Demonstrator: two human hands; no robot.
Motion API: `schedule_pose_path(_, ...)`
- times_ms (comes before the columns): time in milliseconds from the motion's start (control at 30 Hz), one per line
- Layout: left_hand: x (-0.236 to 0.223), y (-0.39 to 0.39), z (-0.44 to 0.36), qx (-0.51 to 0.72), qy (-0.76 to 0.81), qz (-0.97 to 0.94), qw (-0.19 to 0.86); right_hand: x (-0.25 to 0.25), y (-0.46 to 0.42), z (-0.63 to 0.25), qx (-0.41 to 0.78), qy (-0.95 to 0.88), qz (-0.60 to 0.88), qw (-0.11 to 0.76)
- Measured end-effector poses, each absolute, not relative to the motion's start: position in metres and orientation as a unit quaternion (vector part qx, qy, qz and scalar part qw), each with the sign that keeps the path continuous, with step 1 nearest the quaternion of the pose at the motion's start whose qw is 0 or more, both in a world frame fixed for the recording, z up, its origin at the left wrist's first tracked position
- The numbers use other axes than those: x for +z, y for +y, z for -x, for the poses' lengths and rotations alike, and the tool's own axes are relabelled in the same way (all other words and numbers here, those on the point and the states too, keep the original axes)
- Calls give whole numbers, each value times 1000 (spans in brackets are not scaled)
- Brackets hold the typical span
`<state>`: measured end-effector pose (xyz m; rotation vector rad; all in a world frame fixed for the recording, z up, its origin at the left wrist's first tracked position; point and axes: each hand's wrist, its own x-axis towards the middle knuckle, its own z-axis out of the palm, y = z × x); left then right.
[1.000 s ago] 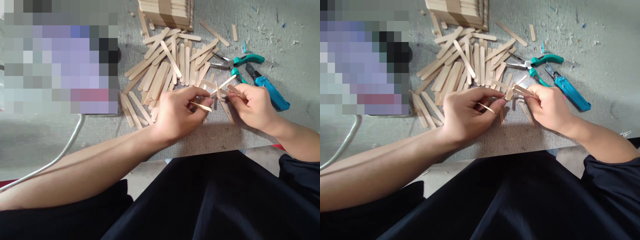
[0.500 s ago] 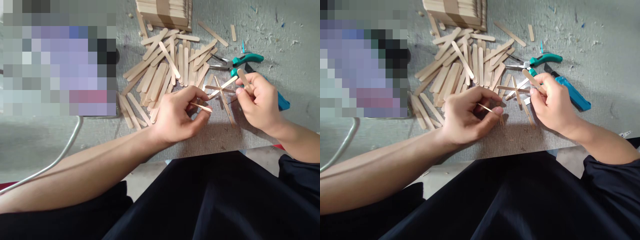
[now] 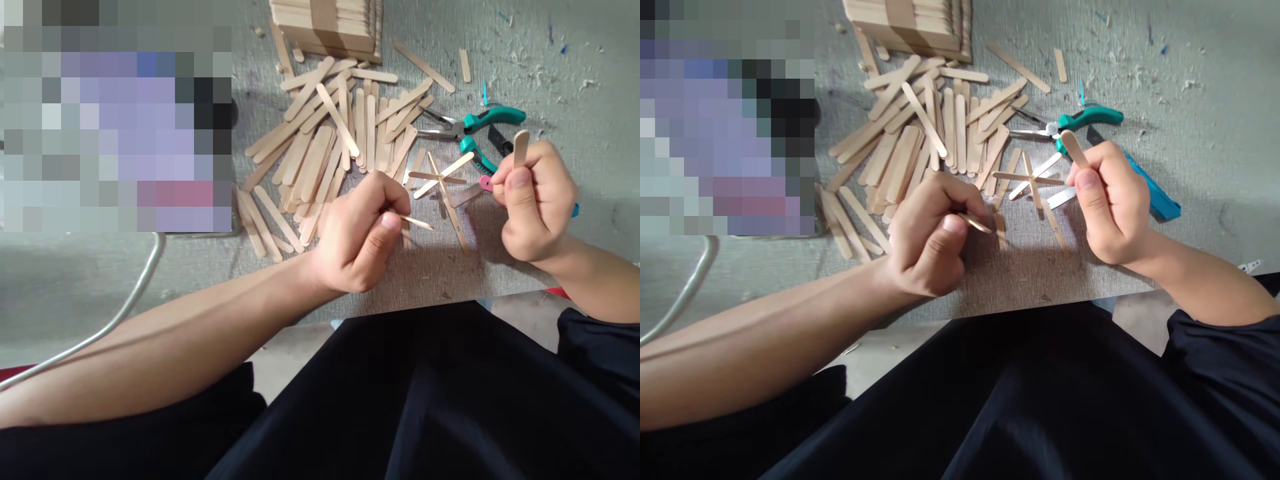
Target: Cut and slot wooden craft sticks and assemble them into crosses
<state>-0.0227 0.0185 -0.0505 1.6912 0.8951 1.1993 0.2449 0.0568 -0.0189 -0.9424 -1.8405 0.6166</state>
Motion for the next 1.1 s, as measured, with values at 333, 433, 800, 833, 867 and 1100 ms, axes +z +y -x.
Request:
schedule_pose_path(333, -33, 18, 14, 461, 356, -747, 321, -8, 51, -247, 323, -807, 308, 387)
schedule_pose_path(433, -31, 12, 13, 447, 374, -722, 372, 5, 47, -242, 409, -810, 278, 316)
schedule_pose_path(800, -32, 9, 15, 420, 388, -672, 470, 2, 51, -245, 565, -694, 325, 305)
schedule_pose_path(833, -31, 9, 16, 421, 390, -659, 487, -1, 52, -245, 552, -702, 321, 315)
schedule_pose_path(867, -30, 9, 16, 424, 388, -647, 501, -3, 52, -245, 538, -707, 319, 330)
schedule_pose_path(1100, -33, 11, 17, 461, 355, -545, 604, -16, 49, -239, 423, -693, 360, 459)
